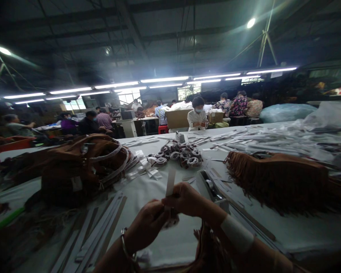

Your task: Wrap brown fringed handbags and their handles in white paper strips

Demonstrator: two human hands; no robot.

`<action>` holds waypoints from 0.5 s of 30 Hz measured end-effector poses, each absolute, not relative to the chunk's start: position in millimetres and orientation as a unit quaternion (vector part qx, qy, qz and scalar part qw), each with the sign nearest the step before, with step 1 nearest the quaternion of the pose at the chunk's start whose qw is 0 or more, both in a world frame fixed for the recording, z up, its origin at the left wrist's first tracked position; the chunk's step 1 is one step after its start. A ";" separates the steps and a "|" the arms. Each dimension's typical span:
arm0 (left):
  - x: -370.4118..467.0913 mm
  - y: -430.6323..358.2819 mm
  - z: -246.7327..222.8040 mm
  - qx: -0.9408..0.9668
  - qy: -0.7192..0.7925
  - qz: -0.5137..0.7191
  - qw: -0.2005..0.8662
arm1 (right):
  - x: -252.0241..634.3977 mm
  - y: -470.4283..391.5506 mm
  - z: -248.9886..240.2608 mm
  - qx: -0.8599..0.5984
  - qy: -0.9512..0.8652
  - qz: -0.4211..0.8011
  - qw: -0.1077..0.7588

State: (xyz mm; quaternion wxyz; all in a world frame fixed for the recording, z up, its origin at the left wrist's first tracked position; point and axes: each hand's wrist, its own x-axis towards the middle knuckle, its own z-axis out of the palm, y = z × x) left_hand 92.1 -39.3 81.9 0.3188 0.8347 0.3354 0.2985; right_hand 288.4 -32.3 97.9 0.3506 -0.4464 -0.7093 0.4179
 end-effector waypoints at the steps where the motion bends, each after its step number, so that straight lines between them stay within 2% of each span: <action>1: 92.8 -39.4 82.1 0.835 0.335 0.297 0.320 | 288.4 -32.6 98.0 -0.461 -0.715 0.401 0.341; 3: 94.1 -38.6 81.3 0.833 0.338 0.299 0.319 | 284.2 -33.9 97.1 -0.487 -0.715 0.357 0.353; 5: 95.3 -37.1 78.6 0.829 0.345 0.307 0.316 | 274.5 -34.8 95.0 -0.506 -0.684 0.336 0.403; 9: 97.2 -35.6 70.4 0.822 0.366 0.301 0.316 | 257.3 -23.1 90.9 -0.501 -0.522 0.418 0.549; 11: 96.5 -36.0 67.8 0.824 0.363 0.288 0.327 | 262.7 -8.0 88.9 -0.496 -0.463 0.434 0.593; 13: 93.6 -36.2 67.9 0.821 0.359 0.290 0.336 | 281.1 8.6 84.1 -0.559 -0.497 0.376 0.547; 15: 89.3 -35.5 70.2 0.815 0.363 0.301 0.336 | 307.4 20.9 75.8 -0.659 -0.590 0.253 0.392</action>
